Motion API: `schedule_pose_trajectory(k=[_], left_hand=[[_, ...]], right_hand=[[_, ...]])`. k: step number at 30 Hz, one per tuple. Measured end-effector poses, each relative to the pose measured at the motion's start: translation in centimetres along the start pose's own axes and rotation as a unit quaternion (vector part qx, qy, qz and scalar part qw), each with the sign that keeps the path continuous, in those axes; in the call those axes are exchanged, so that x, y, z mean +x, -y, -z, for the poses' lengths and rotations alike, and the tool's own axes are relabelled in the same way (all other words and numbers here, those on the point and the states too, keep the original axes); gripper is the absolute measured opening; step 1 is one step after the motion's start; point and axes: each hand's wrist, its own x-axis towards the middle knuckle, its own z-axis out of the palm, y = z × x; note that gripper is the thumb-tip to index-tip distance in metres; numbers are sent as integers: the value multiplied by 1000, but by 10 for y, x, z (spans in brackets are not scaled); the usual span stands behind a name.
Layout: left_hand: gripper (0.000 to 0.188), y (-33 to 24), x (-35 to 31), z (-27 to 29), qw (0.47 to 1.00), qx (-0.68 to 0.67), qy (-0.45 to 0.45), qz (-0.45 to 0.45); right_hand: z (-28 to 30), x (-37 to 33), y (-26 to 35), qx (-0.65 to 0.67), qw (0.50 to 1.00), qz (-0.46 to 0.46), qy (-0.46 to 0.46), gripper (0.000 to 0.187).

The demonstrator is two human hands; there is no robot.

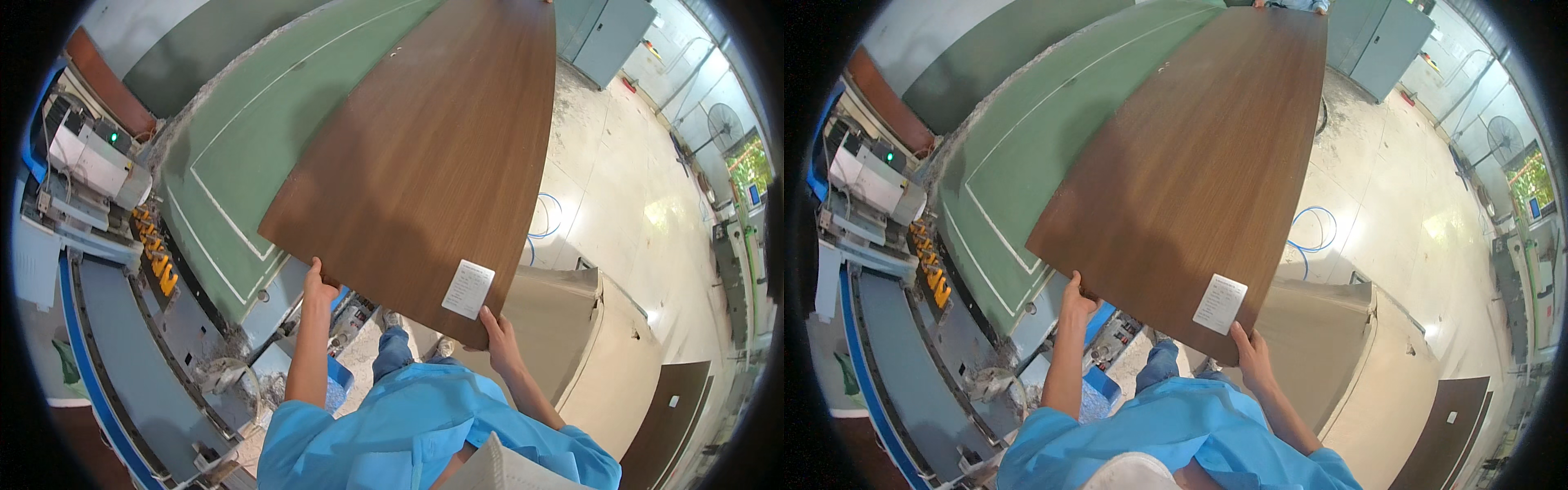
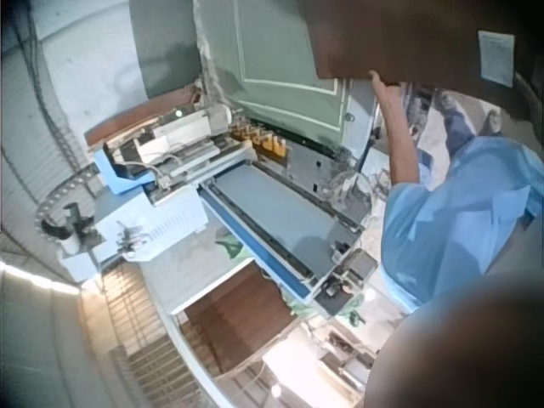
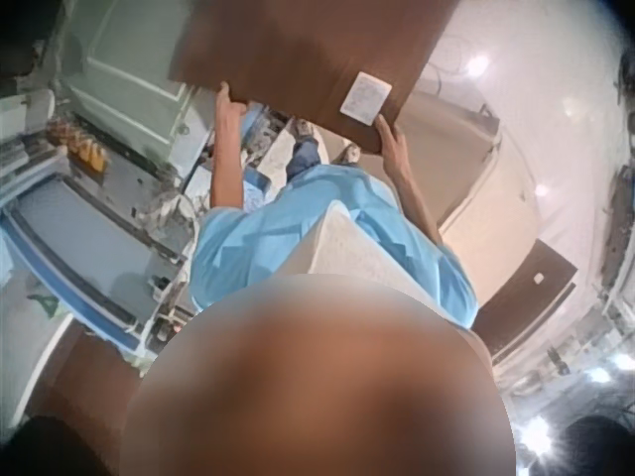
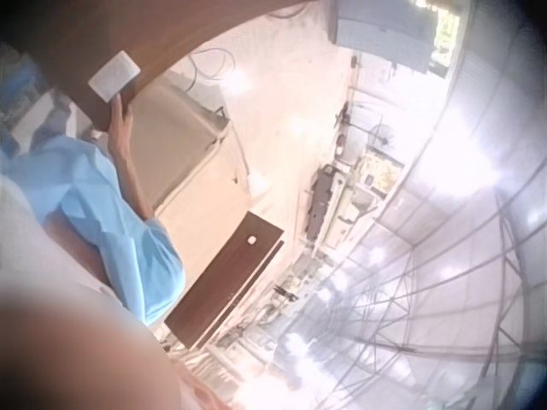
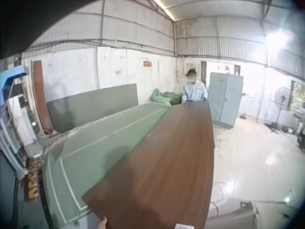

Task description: The person uses a utility knife to cut tape and open a cardboard box, removes the packaging, and places a large wooden panel onto a machine table. They then use a blue air nozzle to clean the machine surface before positioning the panel.

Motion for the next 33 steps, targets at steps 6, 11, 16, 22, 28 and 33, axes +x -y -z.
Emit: schedule_pose_trajectory(k=[6,11,16,22,28,33], left_hand=[[59,153,-122,-13,971,78,208,89],[64,169,-163,-48,966,101,215,102],[65,108,-171,-58,978,136,127,89],[61,61,-142,-33,990,136,25,24],[56,30,-104,-13,996,88,-1,-6],[57,9,-80,-8,996,75,-11,-41]], right_hand=[[-10,39,0,11,999,13,42,56],[-29,47,20,-9,994,-1,110,51],[-56,52,46,-91,973,-20,212,57],[-67,135,70,-11,979,-18,201,59],[-76,248,106,-24,992,14,127,65],[-106,291,108,-46,989,-86,114,66]])
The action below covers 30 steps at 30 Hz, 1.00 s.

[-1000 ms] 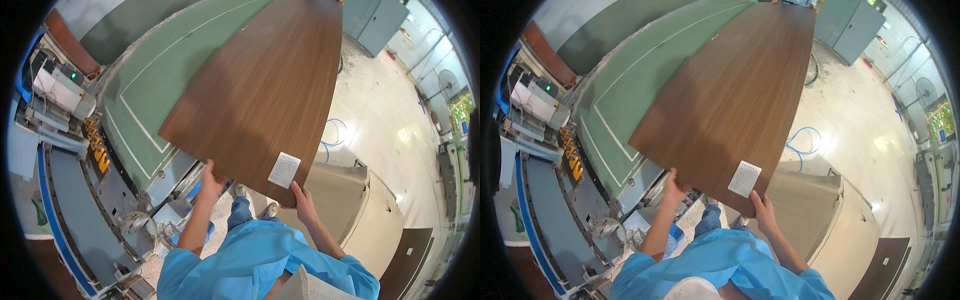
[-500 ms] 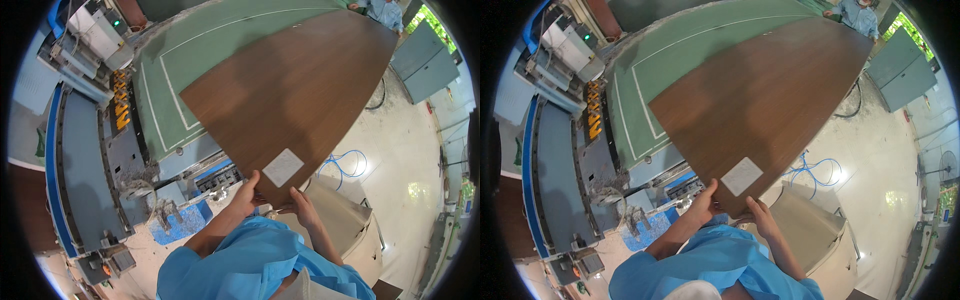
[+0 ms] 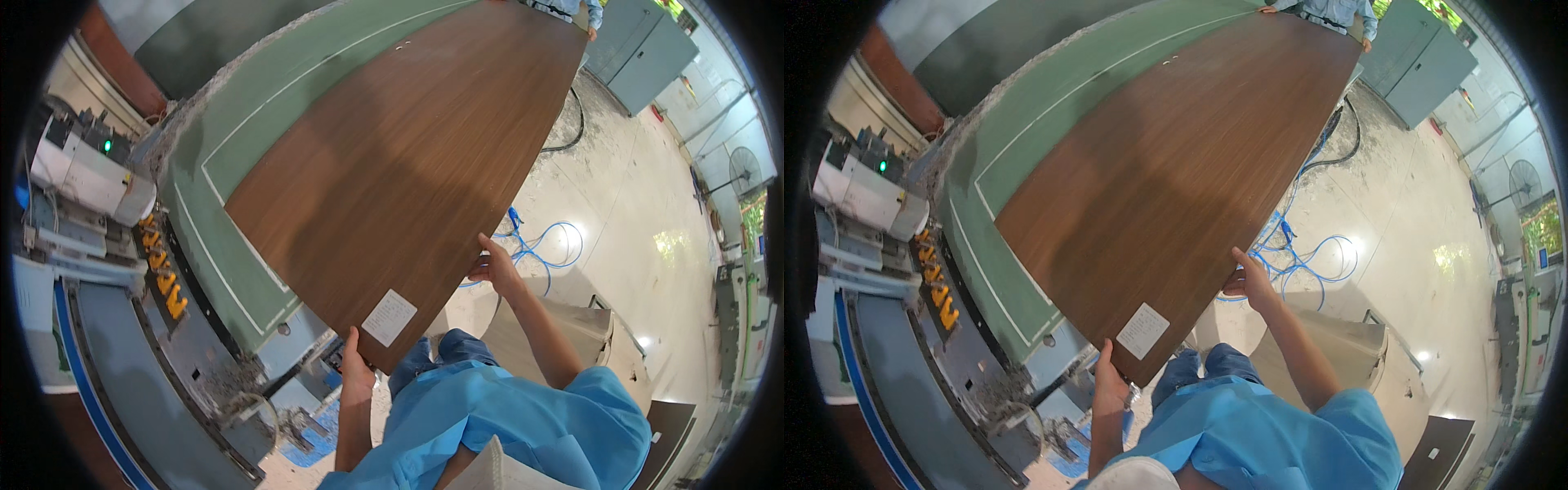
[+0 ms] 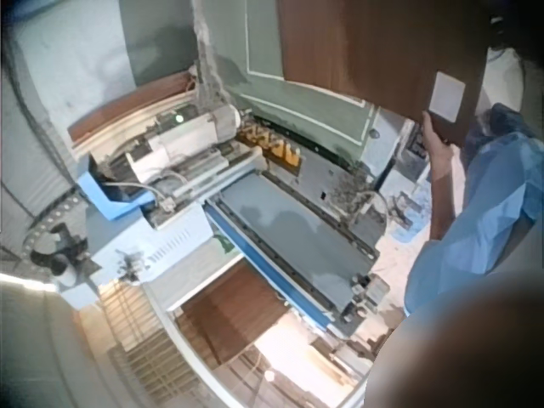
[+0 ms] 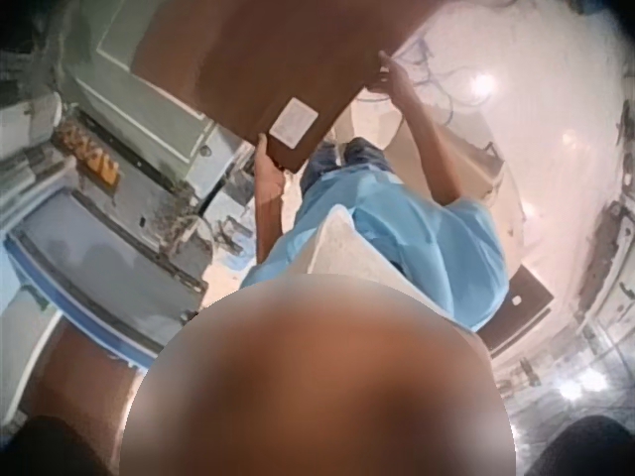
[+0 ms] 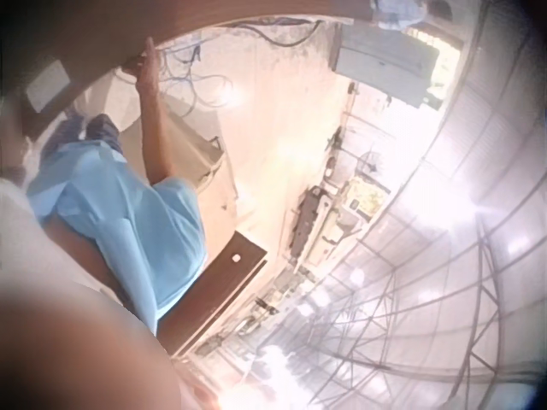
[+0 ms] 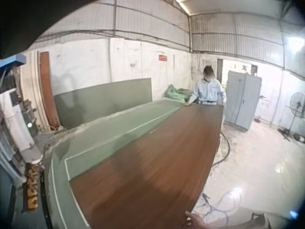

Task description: The person uses a utility knife to cut tape and open a cardboard box, removes the packaging, and places a large wooden panel onto a machine table. They then use a blue air nozzle to clean the machine surface before positioning the panel.

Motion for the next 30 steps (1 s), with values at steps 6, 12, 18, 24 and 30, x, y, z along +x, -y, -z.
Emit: schedule_pose_trajectory(k=[6,12,18,24,30], left_hand=[[54,-27,34,23,995,-78,5,-56],[62,-80,72,41,996,-35,-67,-55],[64,-110,92,44,996,31,-66,-44],[70,-153,120,64,985,45,-162,-28],[72,-215,147,63,963,95,-250,-16]], right_hand=[[-35,43,-3,-7,998,-52,31,68],[-89,66,5,25,995,-83,55,61],[-107,100,8,73,978,-138,141,63],[-145,127,5,123,967,-170,146,69],[-193,148,21,129,958,-186,174,69]])
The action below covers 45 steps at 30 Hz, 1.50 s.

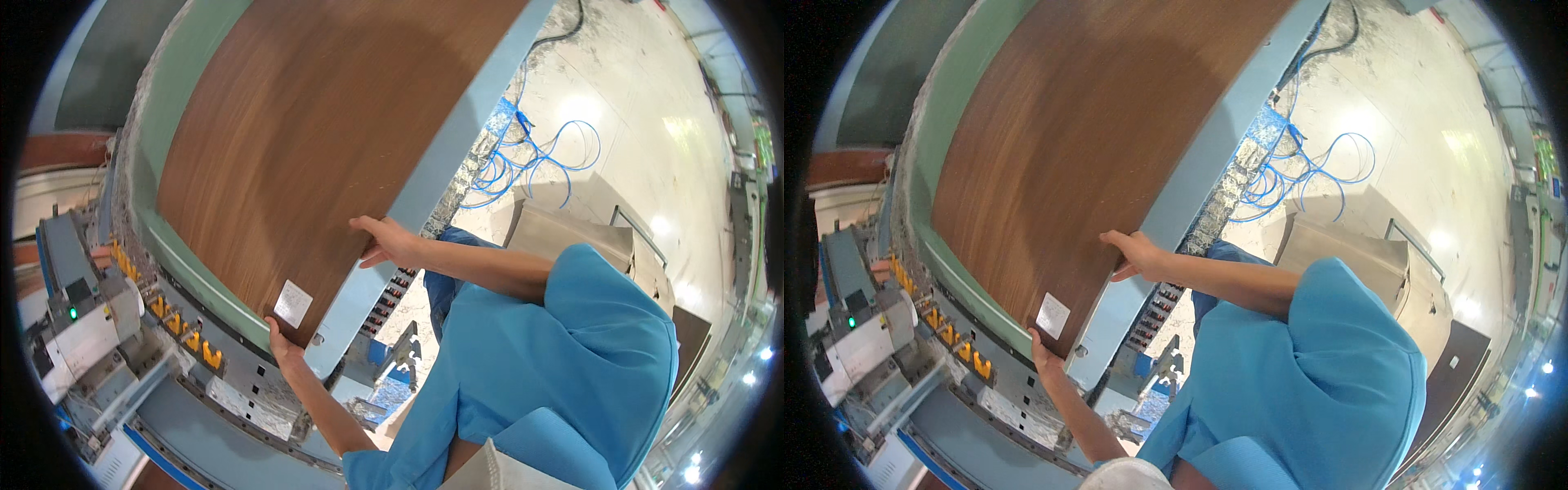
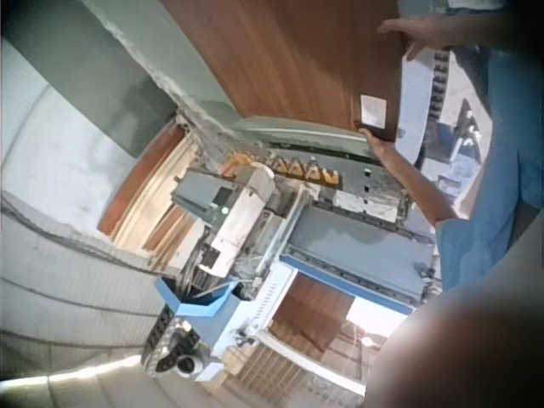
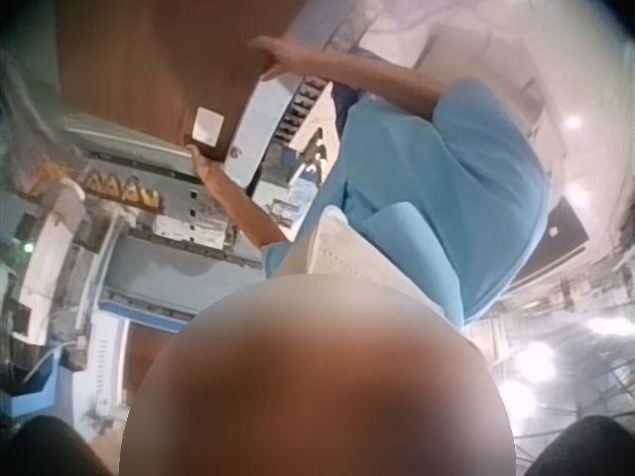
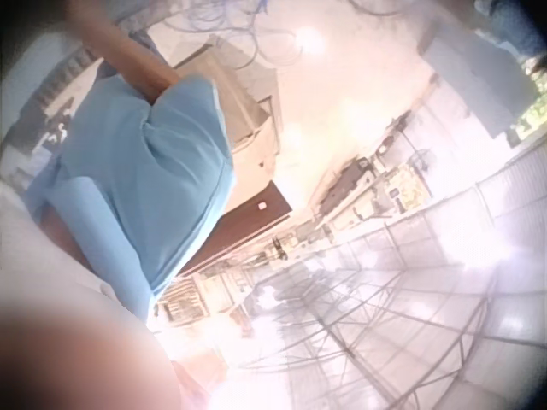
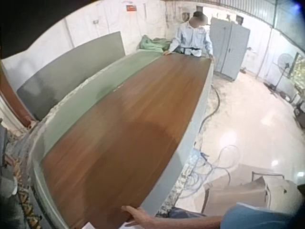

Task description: The person uses a utility knife to cut tape and open a cardboard box, removes the packaging, and places a large wooden panel onto a machine table. They then use a blue air nozzle to clean the machine surface before positioning the panel.

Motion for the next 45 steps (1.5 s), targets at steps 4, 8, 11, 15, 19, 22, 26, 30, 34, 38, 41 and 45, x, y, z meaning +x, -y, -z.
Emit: schedule_pose_trajectory(k=[4,8,11,15,19,22,26,30,34,38,41,45], left_hand=[[77,-23,16,4,998,24,66,-3],[78,-38,42,15,995,67,78,-19],[79,-43,54,19,994,51,100,-6],[77,-38,51,9,979,42,187,-71],[75,-29,40,-9,992,58,99,-45],[76,-23,37,-17,991,48,119,-35],[76,-18,34,-21,994,57,87,-36],[75,-12,33,-26,984,27,165,-52],[67,3,43,-23,955,-6,283,-89],[63,20,54,-17,991,-69,107,-48],[60,21,60,-16,996,-41,56,-47],[63,8,57,-17,995,-38,66,-56]], right_hand=[[-12,21,1,38,999,2,33,68],[-22,41,-6,25,1000,13,10,72],[-28,47,-5,31,999,14,7,73],[-24,41,11,34,998,51,1,75],[-13,30,27,4,999,46,2,80],[-7,28,28,-17,998,53,-11,80],[0,36,21,-30,997,61,-36,74],[15,52,12,-14,997,68,-43,65],[25,58,4,-46,995,84,4,56],[21,46,10,-45,997,52,-41,57],[14,40,17,-51,997,32,-44,65],[5,43,16,-54,997,57,-18,68]])
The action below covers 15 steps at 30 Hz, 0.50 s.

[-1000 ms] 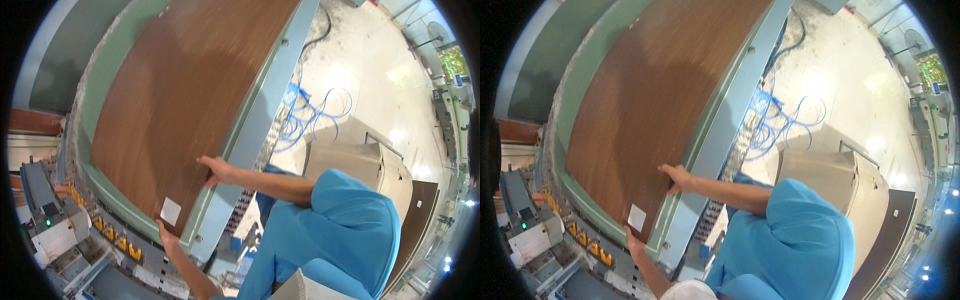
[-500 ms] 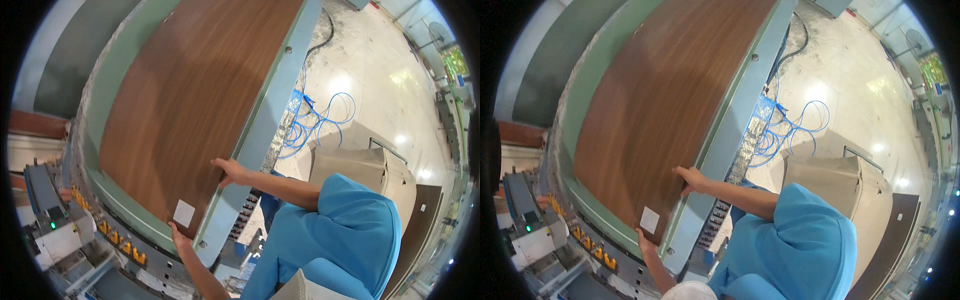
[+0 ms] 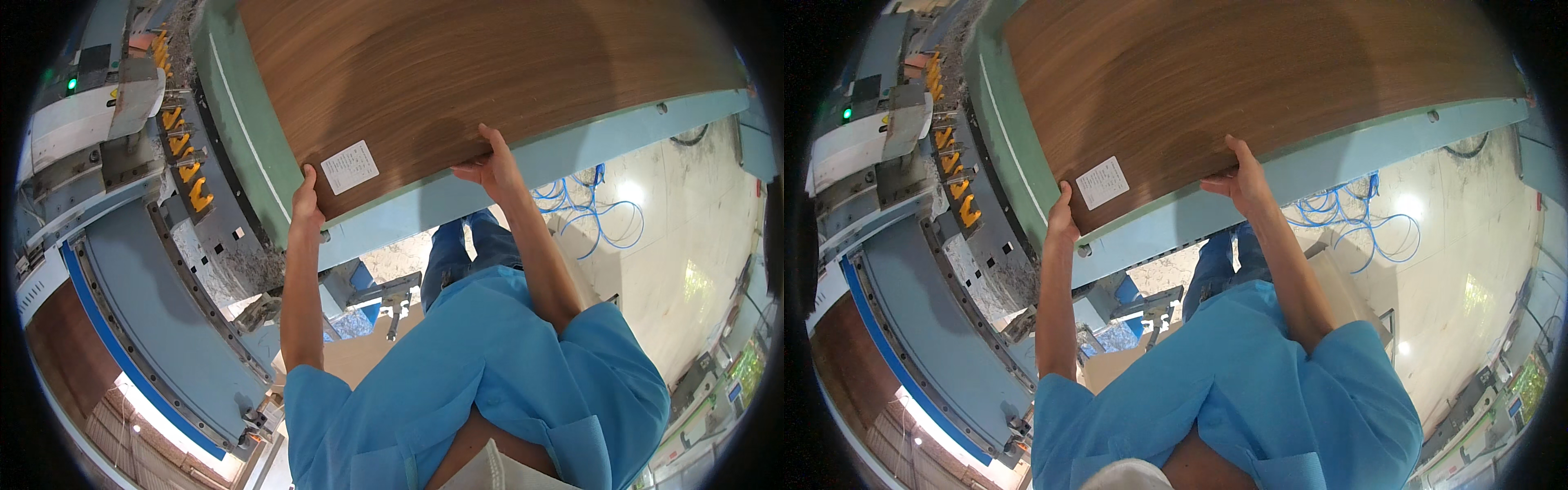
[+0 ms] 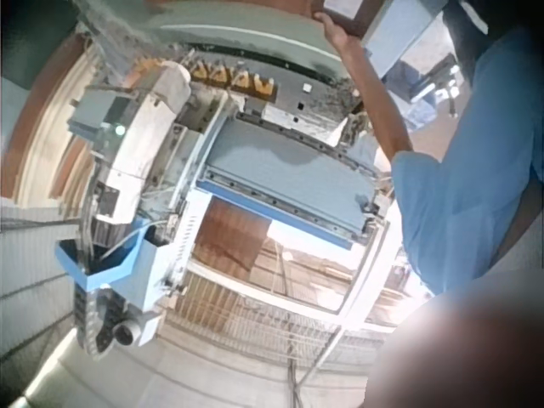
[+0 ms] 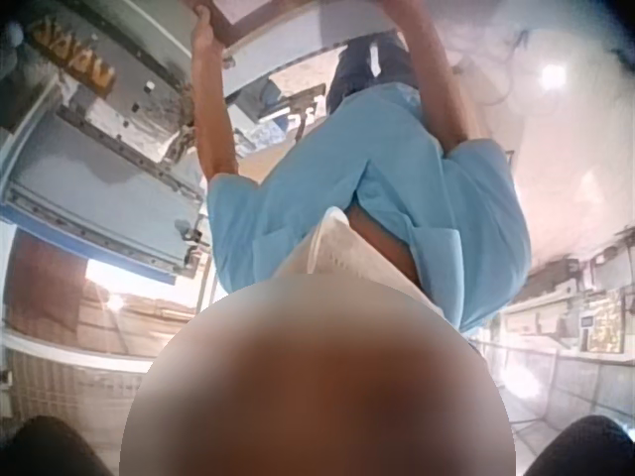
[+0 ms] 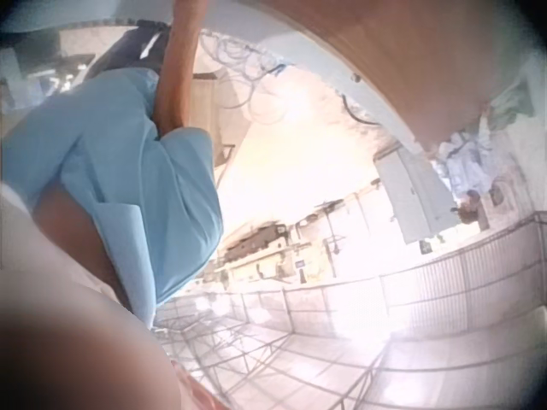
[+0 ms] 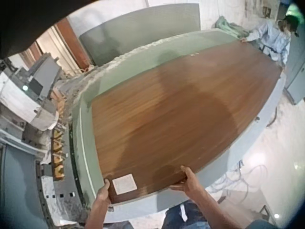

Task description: The person uses a utility knife to cut tape and open a cardboard box, removes the packaging, and places a large wooden panel onto a machine table. They then use a blue air nozzle to clean the machine surface before positioning the panel.

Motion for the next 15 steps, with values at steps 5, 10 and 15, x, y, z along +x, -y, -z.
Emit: schedule_pose_trajectory(k=[5,10,15], left_hand=[[65,-17,-13,0,988,149,31,-24],[58,-65,-34,9,775,564,-100,-268],[50,-107,-8,-76,832,432,-1,-348]], right_hand=[[4,3,7,-13,999,-31,14,64],[39,-24,54,-403,915,1,0,45],[84,-52,68,-533,823,128,-149,41]])
